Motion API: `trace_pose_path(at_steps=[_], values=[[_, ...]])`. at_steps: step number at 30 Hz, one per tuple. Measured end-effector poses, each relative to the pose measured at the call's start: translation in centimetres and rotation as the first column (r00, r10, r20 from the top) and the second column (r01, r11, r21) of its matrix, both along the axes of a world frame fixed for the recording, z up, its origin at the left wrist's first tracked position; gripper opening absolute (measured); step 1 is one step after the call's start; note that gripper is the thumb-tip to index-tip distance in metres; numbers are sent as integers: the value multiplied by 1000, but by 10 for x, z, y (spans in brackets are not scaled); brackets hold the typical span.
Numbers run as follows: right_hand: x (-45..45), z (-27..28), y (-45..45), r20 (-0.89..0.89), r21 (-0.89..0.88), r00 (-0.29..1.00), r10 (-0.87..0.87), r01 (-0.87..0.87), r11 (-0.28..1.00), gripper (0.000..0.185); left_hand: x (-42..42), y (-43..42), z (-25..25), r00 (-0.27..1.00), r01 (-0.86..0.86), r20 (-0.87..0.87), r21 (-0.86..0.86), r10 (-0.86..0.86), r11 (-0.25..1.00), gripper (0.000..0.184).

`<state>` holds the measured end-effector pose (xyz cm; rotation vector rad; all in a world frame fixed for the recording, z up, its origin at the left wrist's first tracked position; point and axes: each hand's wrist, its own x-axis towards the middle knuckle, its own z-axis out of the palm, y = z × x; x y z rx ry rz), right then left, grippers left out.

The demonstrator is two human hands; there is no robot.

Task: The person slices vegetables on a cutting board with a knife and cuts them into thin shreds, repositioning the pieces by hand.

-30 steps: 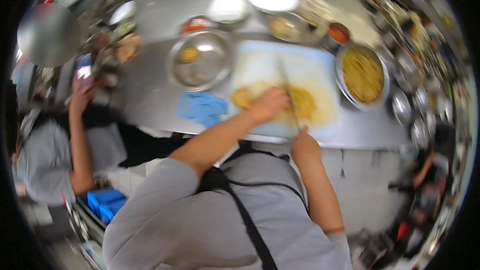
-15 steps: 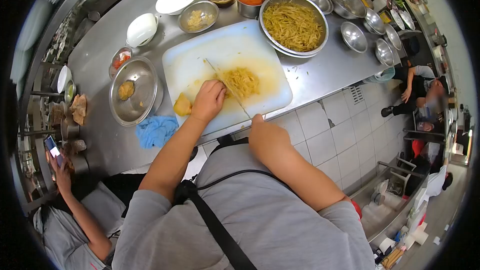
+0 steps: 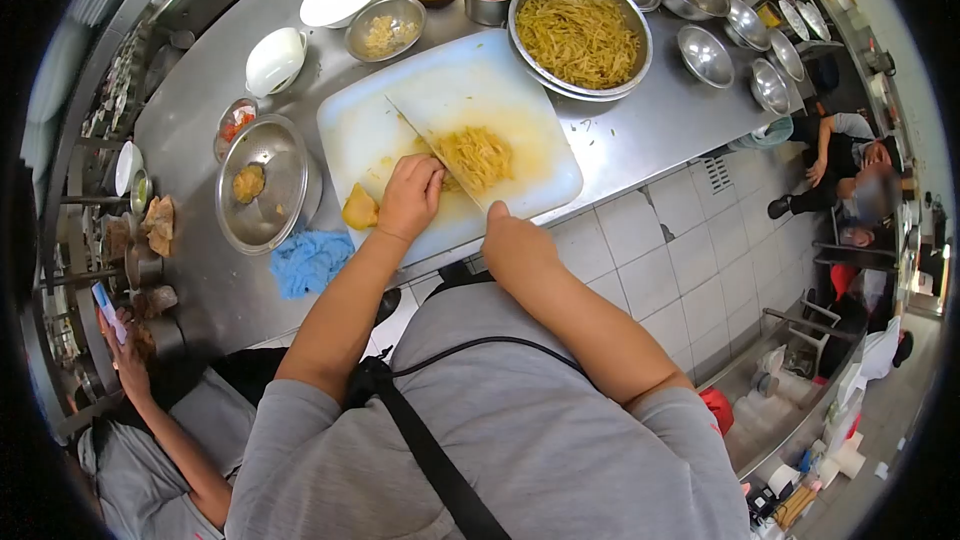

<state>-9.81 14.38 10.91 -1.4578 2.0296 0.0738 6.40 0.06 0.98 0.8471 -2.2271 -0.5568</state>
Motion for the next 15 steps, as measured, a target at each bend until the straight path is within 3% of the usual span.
trace_pose_path(at_steps=[3, 9, 15], values=[[0, 47, 5, 30, 11, 999, 27, -28, 1000, 20, 2, -1, -1, 1000, 2, 24, 7, -2, 1000, 11], [2, -14, 2, 32, 88, 1000, 2, -4, 996, 25, 1, -2, -4, 1000, -15, -17, -7, 15, 1000, 11], [-3, -15, -12, 37, 99, 999, 21, -25, 995, 26, 4, -1, -2, 1000, -24, -18, 22, 24, 999, 9]])
